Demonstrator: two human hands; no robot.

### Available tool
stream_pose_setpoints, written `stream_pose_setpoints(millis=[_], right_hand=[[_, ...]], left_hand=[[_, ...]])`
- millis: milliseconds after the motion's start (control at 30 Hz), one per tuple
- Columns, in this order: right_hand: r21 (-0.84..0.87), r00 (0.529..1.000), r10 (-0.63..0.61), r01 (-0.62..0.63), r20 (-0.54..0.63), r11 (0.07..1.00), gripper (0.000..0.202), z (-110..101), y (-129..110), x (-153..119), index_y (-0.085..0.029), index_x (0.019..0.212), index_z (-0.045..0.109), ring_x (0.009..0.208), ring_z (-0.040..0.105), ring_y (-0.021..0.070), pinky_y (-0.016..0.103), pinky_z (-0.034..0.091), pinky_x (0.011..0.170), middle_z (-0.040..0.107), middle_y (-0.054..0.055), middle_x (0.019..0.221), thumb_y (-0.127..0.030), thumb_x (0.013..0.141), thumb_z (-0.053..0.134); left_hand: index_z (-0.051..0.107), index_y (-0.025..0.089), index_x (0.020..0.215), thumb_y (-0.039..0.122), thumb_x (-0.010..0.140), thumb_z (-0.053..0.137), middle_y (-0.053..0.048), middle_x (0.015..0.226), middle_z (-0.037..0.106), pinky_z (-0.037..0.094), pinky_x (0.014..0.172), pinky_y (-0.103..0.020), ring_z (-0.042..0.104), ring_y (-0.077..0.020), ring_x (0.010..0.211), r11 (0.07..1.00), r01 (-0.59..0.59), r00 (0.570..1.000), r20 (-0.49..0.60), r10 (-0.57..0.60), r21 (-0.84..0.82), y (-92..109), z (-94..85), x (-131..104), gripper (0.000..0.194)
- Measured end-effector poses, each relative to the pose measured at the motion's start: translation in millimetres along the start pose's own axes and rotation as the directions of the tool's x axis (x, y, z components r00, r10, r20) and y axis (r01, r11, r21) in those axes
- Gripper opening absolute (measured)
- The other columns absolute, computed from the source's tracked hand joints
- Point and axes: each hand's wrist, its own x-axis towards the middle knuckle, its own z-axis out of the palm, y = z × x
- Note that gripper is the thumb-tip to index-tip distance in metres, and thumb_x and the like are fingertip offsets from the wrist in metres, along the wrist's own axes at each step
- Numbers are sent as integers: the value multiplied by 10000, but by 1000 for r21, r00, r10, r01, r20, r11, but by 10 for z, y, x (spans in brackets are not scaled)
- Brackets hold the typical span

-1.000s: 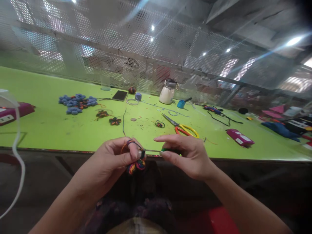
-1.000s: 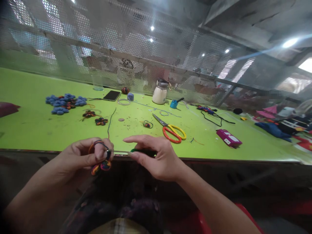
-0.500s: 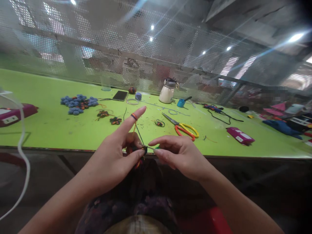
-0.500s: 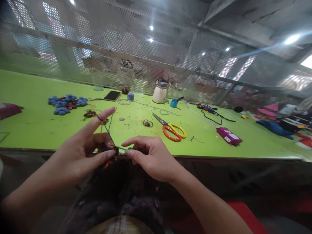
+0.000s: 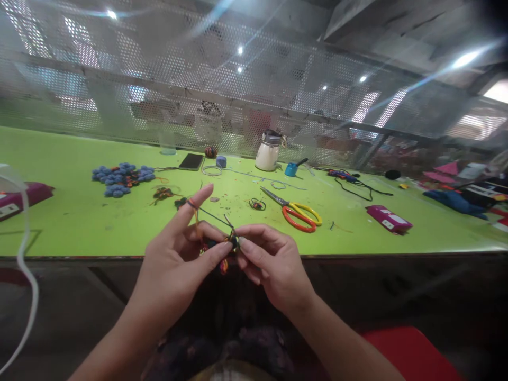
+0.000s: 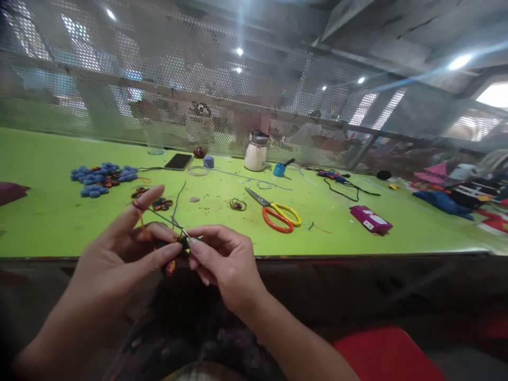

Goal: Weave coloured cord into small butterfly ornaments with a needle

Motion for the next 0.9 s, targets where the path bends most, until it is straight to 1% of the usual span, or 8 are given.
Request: stream_pose_setpoints(millis=[100,200,267,367,467,667,800,900], right_hand=[[-308,991,-126,136,51,942,164,-109,-87,-8,-180,956,706,415,433,56,181,342,385,593,-23,590,-270,820,684],[-637,915,-363,386,174,667,126,-204,-235,-19,-169,937,718,599,596,111,215,466,532,693,35,748,-179,831,649],[-706,835,-445,526,324,474,158,-241,-338,-21,-166,948,716,701,645,131,226,500,624,724,53,820,-114,834,618],[-690,755,-469,635,457,349,183,-264,-454,-17,-147,948,709,652,637,121,214,494,605,717,50,760,-63,832,593],[-671,767,-449,631,459,390,161,-270,-480,-16,-138,928,710,609,623,115,210,489,574,708,46,725,-69,827,605],[-635,908,-297,418,294,650,113,-275,-327,2,-153,906,720,646,639,123,221,500,573,714,43,764,-187,837,637],[-554,975,-129,209,181,806,127,-255,-294,71,-139,884,703,443,473,62,184,367,405,605,-10,589,-241,824,654],[-436,989,59,5,133,900,185,-208,-291,127,-133,863,684,371,376,37,168,280,353,534,-50,501,-301,785,698]], left_hand=[[400,335,1423,157,651,806,58,672,657,490,565,-197,571,-110,581,994,71,997,48,-67,-79,38,-79,47,890],[472,318,1379,138,620,826,55,659,658,487,571,-167,572,-95,595,982,123,992,39,-119,-144,81,-111,49,856],[532,319,1326,125,622,825,52,663,655,469,547,-136,563,-80,590,968,154,988,35,-150,-197,106,-112,38,788],[603,310,1247,119,642,810,47,682,639,438,493,-116,540,-64,560,945,183,983,82,-167,-269,116,-107,35,668],[657,271,1179,123,652,802,42,702,615,456,525,-127,543,-61,575,943,176,982,111,-150,-282,85,-107,58,567],[693,226,1139,178,734,735,22,710,604,467,606,-174,553,-99,641,992,116,981,152,-124,59,3,-133,124,409],[512,268,1368,208,798,657,28,701,567,465,580,-220,536,-126,597,969,-3,964,259,-63,245,18,-150,148,591],[405,331,1437,186,818,622,32,698,563,459,620,-219,533,-131,618,917,-149,959,279,43,369,42,-135,134,671]])
